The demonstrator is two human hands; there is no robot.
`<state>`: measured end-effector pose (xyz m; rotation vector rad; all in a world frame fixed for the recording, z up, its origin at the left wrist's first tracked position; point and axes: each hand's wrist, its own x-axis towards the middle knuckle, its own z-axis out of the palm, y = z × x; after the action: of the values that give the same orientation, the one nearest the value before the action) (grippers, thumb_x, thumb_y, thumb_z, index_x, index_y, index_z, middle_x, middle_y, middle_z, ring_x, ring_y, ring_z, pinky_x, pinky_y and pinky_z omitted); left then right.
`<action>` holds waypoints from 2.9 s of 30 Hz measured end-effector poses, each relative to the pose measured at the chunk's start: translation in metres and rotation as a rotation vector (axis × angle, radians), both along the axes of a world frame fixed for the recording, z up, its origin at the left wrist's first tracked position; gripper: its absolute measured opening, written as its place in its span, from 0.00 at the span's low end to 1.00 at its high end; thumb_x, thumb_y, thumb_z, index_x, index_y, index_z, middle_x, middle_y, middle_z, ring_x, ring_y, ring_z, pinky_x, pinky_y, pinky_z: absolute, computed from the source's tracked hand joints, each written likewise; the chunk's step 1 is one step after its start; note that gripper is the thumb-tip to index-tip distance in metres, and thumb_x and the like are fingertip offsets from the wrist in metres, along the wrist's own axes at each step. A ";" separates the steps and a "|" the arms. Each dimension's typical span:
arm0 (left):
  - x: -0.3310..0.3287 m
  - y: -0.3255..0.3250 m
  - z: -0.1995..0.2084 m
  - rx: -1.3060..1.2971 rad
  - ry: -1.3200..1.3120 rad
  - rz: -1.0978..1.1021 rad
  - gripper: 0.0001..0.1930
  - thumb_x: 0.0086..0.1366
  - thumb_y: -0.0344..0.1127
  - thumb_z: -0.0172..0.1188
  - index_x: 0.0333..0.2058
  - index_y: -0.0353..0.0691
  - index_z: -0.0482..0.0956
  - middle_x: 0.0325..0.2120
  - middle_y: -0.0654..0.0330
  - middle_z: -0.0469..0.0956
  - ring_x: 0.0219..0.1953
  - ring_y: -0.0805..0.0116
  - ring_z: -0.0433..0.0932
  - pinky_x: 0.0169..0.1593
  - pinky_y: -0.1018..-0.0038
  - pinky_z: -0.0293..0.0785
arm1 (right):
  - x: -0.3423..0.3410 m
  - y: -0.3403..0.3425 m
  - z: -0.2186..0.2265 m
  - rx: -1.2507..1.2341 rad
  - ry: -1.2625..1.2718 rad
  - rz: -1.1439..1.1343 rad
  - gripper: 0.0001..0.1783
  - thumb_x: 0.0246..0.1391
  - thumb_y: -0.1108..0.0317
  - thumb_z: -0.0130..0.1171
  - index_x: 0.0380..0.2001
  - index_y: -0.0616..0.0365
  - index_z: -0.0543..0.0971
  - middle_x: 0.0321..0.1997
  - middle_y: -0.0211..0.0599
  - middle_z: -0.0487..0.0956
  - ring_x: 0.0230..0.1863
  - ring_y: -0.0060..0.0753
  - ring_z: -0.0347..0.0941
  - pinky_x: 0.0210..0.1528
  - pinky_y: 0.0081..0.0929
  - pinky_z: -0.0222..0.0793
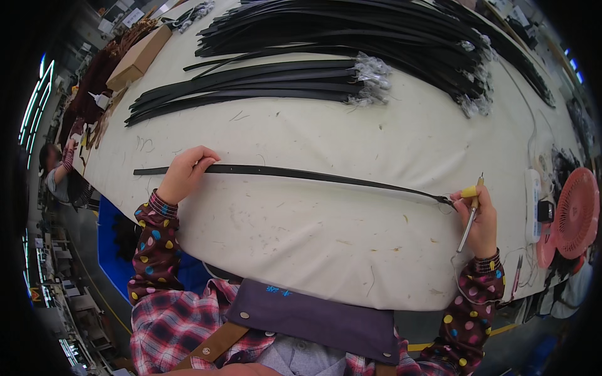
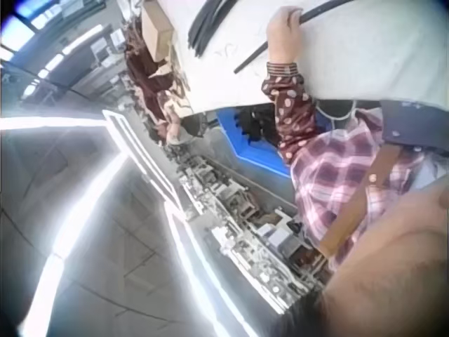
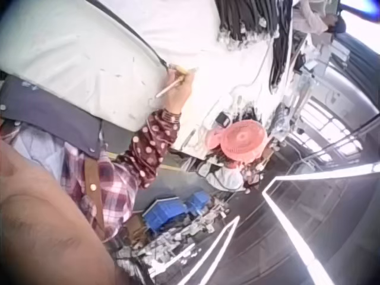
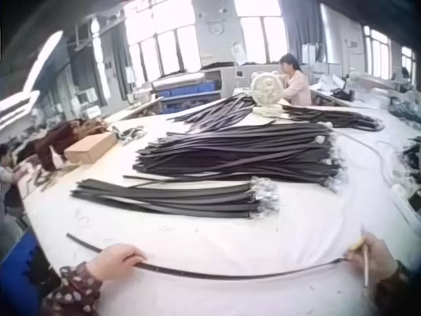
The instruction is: The person uses a yellow-handled awl to stitch a black strap on a white work surface. They repeatedly pierce the strap and pull thread through, then set the finished strap aside and pick up another from a pile to continue stitching.
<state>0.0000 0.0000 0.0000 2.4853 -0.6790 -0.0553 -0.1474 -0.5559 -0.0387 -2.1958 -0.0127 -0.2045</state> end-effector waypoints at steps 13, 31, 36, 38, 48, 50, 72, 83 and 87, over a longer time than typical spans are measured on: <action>0.021 0.010 0.000 0.164 0.010 0.083 0.05 0.67 0.33 0.56 0.35 0.37 0.76 0.26 0.53 0.80 0.31 0.54 0.78 0.37 0.66 0.72 | 0.020 0.036 0.014 -0.494 -0.245 -0.084 0.14 0.49 0.74 0.68 0.39 0.59 0.77 0.36 0.37 0.79 0.42 0.42 0.72 0.46 0.32 0.68; -0.022 -0.158 0.025 -0.016 0.045 -0.413 0.06 0.61 0.29 0.63 0.37 0.39 0.76 0.34 0.59 0.76 0.34 0.61 0.77 0.37 0.69 0.75 | 0.020 0.055 0.024 -0.180 -0.096 0.100 0.13 0.49 0.75 0.68 0.37 0.58 0.77 0.33 0.36 0.78 0.36 0.37 0.74 0.38 0.30 0.72; -0.032 -0.233 0.006 -0.096 0.056 -0.558 0.10 0.60 0.33 0.65 0.39 0.41 0.75 0.35 0.60 0.75 0.36 0.61 0.78 0.37 0.68 0.75 | 0.019 0.046 0.019 -0.120 -0.111 0.136 0.14 0.51 0.76 0.66 0.40 0.59 0.76 0.34 0.36 0.79 0.37 0.37 0.74 0.38 0.30 0.73; -0.037 -0.260 0.003 -0.136 0.086 -0.561 0.12 0.59 0.34 0.66 0.40 0.42 0.75 0.36 0.60 0.75 0.35 0.62 0.78 0.37 0.69 0.75 | 0.020 0.047 0.017 -0.038 -0.080 0.136 0.14 0.53 0.77 0.64 0.43 0.60 0.74 0.35 0.38 0.80 0.38 0.36 0.76 0.39 0.30 0.73; -0.028 -0.298 -0.008 -0.113 0.392 -0.537 0.10 0.60 0.31 0.66 0.37 0.40 0.74 0.30 0.64 0.76 0.30 0.74 0.76 0.33 0.76 0.73 | 0.011 0.054 0.023 0.430 -0.165 0.006 0.16 0.67 0.66 0.53 0.52 0.64 0.74 0.38 0.34 0.80 0.38 0.21 0.75 0.44 0.21 0.71; -0.021 -0.296 -0.004 -0.134 0.572 -0.479 0.08 0.62 0.31 0.64 0.35 0.38 0.73 0.29 0.65 0.76 0.30 0.78 0.76 0.32 0.78 0.73 | 0.007 0.060 0.021 0.460 -0.129 0.000 0.14 0.67 0.66 0.54 0.49 0.65 0.75 0.37 0.32 0.79 0.38 0.21 0.74 0.43 0.20 0.70; -0.020 -0.288 -0.019 -0.372 0.744 -0.381 0.08 0.68 0.33 0.59 0.34 0.36 0.70 0.29 0.64 0.78 0.32 0.82 0.75 0.31 0.84 0.73 | 0.018 0.084 0.020 0.219 -0.092 0.011 0.13 0.53 0.74 0.62 0.29 0.62 0.66 0.19 0.37 0.78 0.19 0.27 0.77 0.23 0.22 0.68; -0.023 -0.290 -0.019 -0.437 0.749 -0.347 0.08 0.67 0.33 0.61 0.34 0.35 0.72 0.25 0.64 0.78 0.26 0.80 0.74 0.29 0.81 0.71 | 0.020 0.082 0.017 0.108 -0.146 0.003 0.14 0.50 0.72 0.64 0.27 0.60 0.67 0.19 0.39 0.78 0.20 0.33 0.75 0.24 0.26 0.65; -0.021 -0.290 -0.018 -0.397 0.768 -0.365 0.08 0.68 0.33 0.59 0.34 0.36 0.71 0.27 0.65 0.77 0.29 0.82 0.74 0.30 0.83 0.71 | 0.020 0.083 0.018 0.081 -0.158 0.007 0.14 0.50 0.72 0.65 0.27 0.60 0.67 0.18 0.40 0.77 0.19 0.35 0.74 0.24 0.28 0.64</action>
<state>-0.0208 -0.2895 -0.0177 1.7310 -0.6954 -0.8683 -0.1278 -0.4734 -0.0204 -2.0937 -0.0985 -0.3676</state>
